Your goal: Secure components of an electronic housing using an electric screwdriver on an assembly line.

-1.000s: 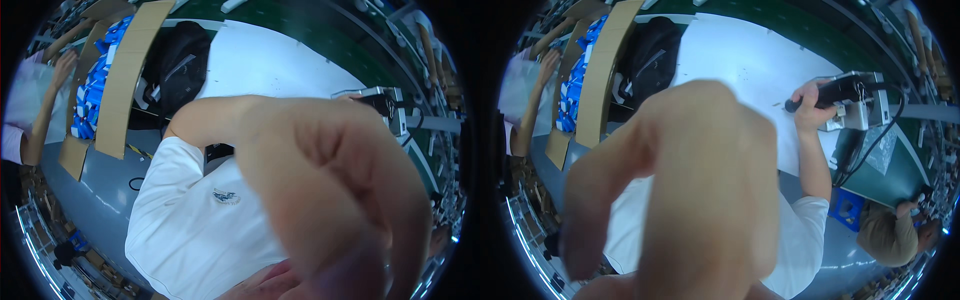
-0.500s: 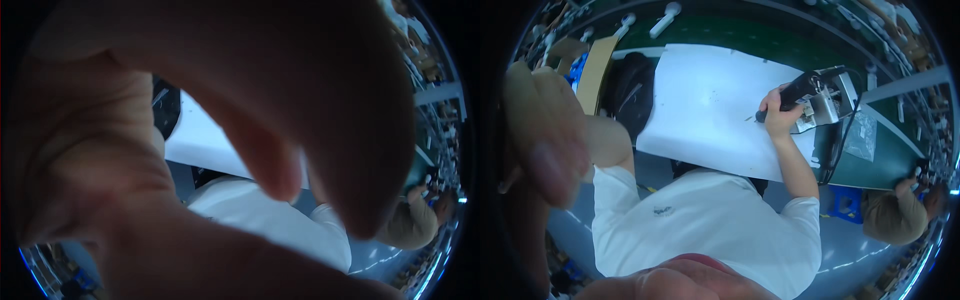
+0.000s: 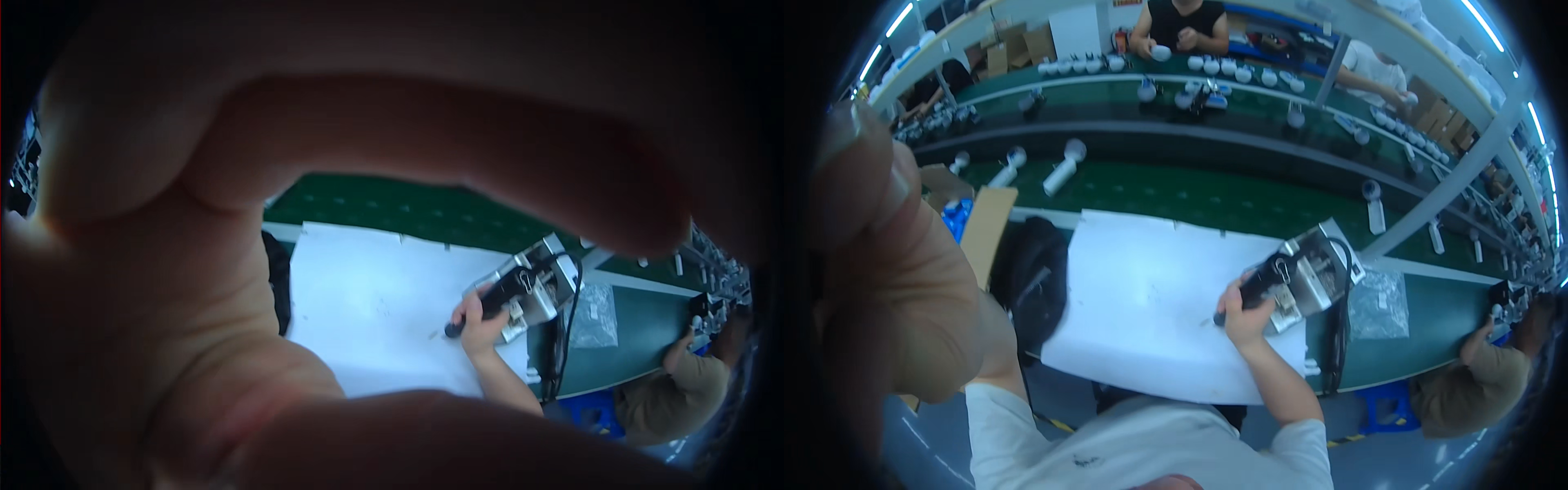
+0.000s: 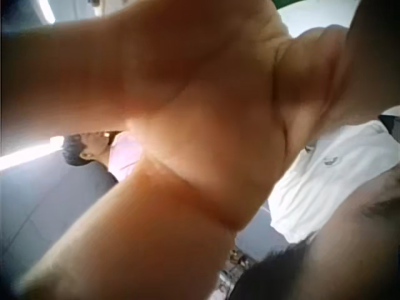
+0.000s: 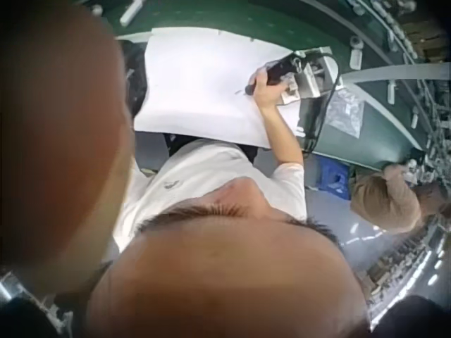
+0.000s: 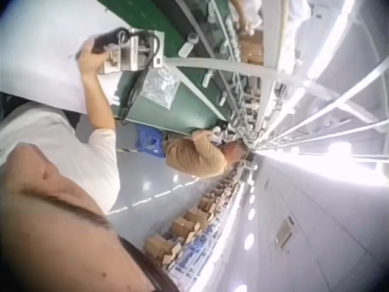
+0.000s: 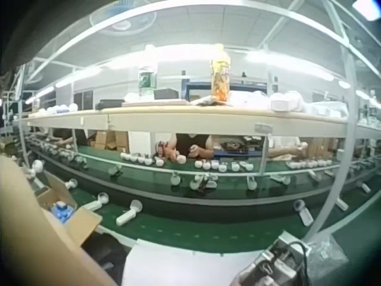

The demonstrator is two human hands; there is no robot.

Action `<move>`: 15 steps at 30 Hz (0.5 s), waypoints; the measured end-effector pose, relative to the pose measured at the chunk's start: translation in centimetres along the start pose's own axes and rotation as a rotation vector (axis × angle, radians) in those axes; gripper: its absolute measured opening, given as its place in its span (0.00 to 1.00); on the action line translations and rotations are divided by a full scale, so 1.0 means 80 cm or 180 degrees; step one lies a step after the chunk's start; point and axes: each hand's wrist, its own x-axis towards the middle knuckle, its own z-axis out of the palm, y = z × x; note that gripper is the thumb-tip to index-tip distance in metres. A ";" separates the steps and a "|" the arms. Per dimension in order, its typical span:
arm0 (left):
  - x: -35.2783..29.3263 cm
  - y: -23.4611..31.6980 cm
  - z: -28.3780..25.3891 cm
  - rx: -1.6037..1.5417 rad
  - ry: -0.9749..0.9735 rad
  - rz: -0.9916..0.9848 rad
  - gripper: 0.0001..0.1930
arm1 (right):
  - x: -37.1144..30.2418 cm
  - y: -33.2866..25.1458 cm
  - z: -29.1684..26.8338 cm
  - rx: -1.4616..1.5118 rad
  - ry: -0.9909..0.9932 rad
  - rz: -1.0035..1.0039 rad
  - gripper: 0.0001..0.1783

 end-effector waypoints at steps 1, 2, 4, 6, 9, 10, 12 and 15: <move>-0.008 -0.006 0.010 0.0092 0.0118 0.0001 0.14 | 0.004 0.006 0.007 0.0064 -0.0103 -0.0162 0.13; -0.010 0.001 0.008 0.0204 0.0224 0.0000 0.15 | 0.012 0.001 0.011 0.0005 -0.0122 -0.0093 0.12; 0.006 -0.009 -0.017 0.0373 0.0309 -0.0067 0.16 | 0.017 0.003 0.015 -0.0016 0.0013 -0.0063 0.12; -0.011 0.032 0.025 0.0804 0.0291 0.0072 0.17 | 0.020 0.015 0.008 0.0146 -0.0129 0.0012 0.15; -0.001 0.063 0.023 0.1292 0.0254 0.0359 0.19 | 0.019 0.014 -0.002 -0.0021 0.0417 0.0236 0.12; 0.002 0.066 0.021 0.1396 0.0231 0.0477 0.19 | 0.018 0.027 -0.021 0.0191 0.0301 0.0104 0.12; 0.012 0.056 0.026 0.1626 0.0144 0.0744 0.21 | 0.009 0.023 -0.021 -0.0384 0.0250 -0.0161 0.12; -0.007 0.099 -0.012 0.3130 -0.0819 0.0466 0.29 | 0.007 -0.010 0.000 -0.0090 0.0017 0.0006 0.11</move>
